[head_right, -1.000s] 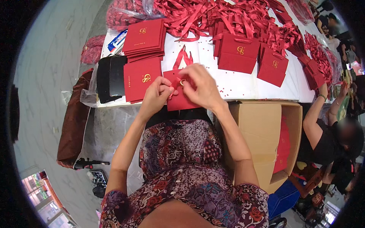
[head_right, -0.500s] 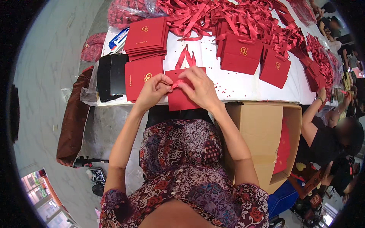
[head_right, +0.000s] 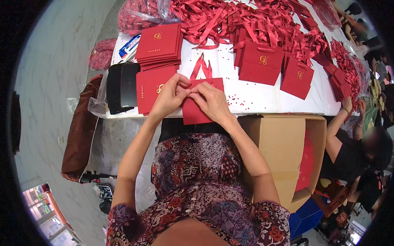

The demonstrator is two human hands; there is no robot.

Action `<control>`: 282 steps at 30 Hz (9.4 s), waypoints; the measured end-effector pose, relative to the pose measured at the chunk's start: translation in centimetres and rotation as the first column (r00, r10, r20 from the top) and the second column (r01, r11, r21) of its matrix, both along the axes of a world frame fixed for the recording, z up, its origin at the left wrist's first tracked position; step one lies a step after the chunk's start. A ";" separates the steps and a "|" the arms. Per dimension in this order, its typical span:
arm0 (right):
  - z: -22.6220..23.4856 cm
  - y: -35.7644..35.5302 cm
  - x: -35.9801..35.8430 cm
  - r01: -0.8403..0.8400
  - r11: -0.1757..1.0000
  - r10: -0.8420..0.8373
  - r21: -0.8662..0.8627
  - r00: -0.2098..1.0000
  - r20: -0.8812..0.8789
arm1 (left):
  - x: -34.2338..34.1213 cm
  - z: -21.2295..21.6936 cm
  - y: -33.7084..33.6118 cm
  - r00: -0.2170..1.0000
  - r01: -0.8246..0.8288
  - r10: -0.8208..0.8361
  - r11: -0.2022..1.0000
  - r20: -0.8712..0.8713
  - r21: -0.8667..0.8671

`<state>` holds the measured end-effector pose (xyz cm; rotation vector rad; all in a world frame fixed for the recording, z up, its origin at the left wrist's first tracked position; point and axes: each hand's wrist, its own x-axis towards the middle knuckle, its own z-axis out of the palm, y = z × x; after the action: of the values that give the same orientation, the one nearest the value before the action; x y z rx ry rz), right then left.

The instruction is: The person attaches ribbon handles to red gift bags by threading the ribbons through the bag holes and securing them by hand.

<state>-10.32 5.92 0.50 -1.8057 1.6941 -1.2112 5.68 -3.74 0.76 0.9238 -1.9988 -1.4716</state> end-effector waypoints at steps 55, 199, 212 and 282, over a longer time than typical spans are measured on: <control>0.8 -0.9 -4.9 -0.033 0.968 0.035 0.250 0.999 -0.003 | -1.8 0.3 3.3 0.993 -0.009 0.078 0.811 0.093 -0.585; -1.3 0.6 -5.8 0.220 0.975 -0.220 -0.009 0.971 -0.096 | -3.8 -3.6 10.1 0.976 0.109 0.052 0.725 0.212 -0.680; -1.8 4.8 -6.1 0.245 0.967 -0.249 0.069 0.966 0.062 | -3.3 -2.8 5.5 0.931 0.106 0.200 0.652 0.306 -0.751; -3.4 3.5 -5.1 0.418 0.906 -0.349 -0.064 0.826 0.442 | -1.6 -1.8 13.4 0.695 -0.236 0.681 0.520 -0.231 0.821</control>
<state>-15.42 9.44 -2.87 -1.1711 1.7813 -1.8017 4.10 9.63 -1.06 1.0871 -0.5700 -1.9258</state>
